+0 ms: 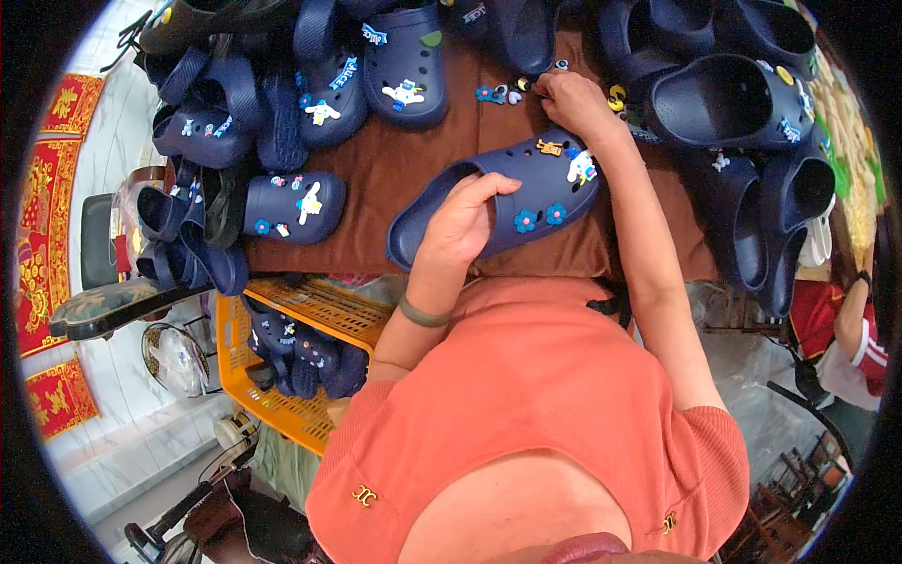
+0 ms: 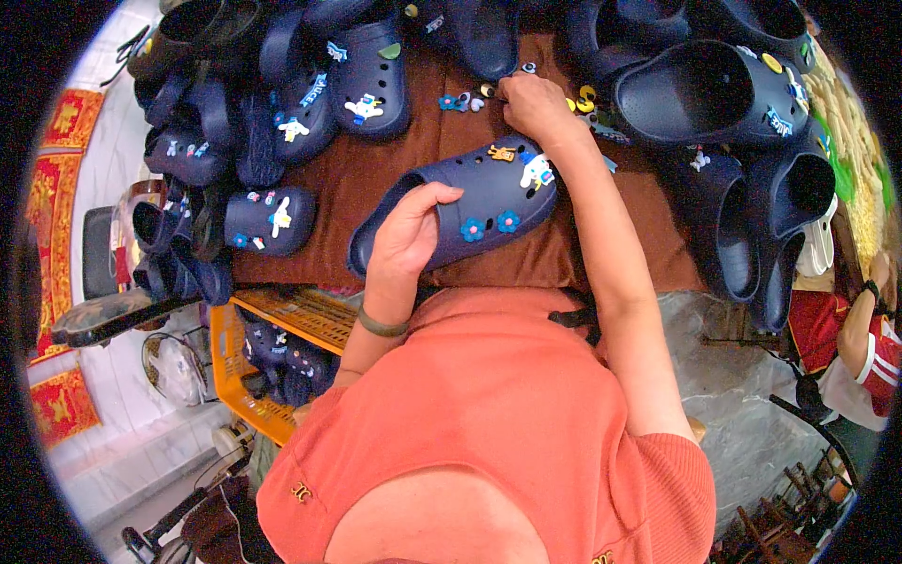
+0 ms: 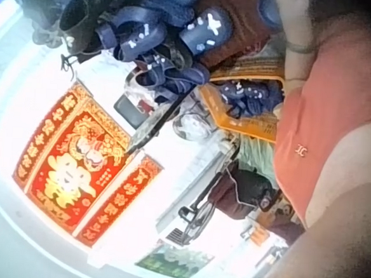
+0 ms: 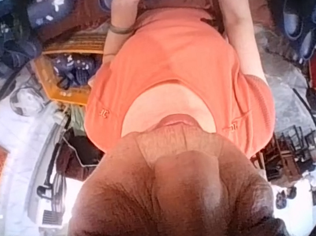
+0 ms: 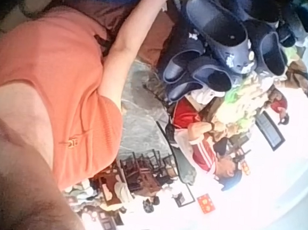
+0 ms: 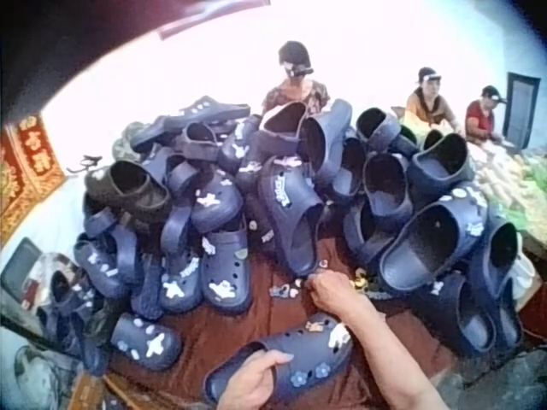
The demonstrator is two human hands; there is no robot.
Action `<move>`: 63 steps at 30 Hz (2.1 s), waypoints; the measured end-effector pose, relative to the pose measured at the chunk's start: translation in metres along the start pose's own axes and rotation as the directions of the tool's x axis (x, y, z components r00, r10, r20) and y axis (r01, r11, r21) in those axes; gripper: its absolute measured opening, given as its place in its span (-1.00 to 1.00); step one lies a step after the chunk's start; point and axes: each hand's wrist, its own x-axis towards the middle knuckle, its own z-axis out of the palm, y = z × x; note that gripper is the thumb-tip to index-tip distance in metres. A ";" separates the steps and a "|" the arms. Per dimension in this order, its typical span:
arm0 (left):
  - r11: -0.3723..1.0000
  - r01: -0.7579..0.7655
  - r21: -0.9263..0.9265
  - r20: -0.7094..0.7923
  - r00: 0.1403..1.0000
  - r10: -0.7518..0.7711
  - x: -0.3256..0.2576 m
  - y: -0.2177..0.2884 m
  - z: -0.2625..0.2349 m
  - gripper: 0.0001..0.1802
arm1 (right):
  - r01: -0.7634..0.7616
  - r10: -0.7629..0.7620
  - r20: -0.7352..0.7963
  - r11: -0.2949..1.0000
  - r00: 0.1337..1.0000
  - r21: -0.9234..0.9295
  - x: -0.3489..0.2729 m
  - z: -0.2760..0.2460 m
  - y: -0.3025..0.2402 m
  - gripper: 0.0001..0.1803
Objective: Manually attaching decorative charms into the ventilation holes of rubber clogs.
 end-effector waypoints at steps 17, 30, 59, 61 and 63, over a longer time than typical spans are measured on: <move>0.997 -0.069 0.017 0.037 0.997 0.068 -0.006 0.000 0.005 -0.82 | 0.044 0.055 -0.203 0.891 0.978 0.451 -0.019 -0.035 -0.037 -0.68; 0.997 -0.067 0.031 0.016 0.998 0.067 -0.004 -0.002 0.005 -0.75 | 0.136 -0.211 0.051 0.774 0.976 0.618 -0.053 -0.055 -0.082 -0.81; 0.996 -0.077 0.036 -0.012 0.997 0.078 -0.009 0.001 0.012 -0.75 | 0.355 -0.250 -0.422 0.915 0.872 0.192 -0.075 -0.029 -0.096 -0.73; 0.995 -0.079 0.066 -0.021 0.997 0.081 -0.007 -0.001 0.010 -0.75 | 0.360 -0.245 -0.408 0.903 0.880 0.234 -0.075 -0.030 -0.096 -0.71; 0.992 -0.079 0.095 -0.031 0.996 0.082 -0.006 -0.001 0.008 -0.74 | 0.406 -0.302 -0.369 0.881 0.879 0.245 -0.074 -0.035 -0.096 -0.73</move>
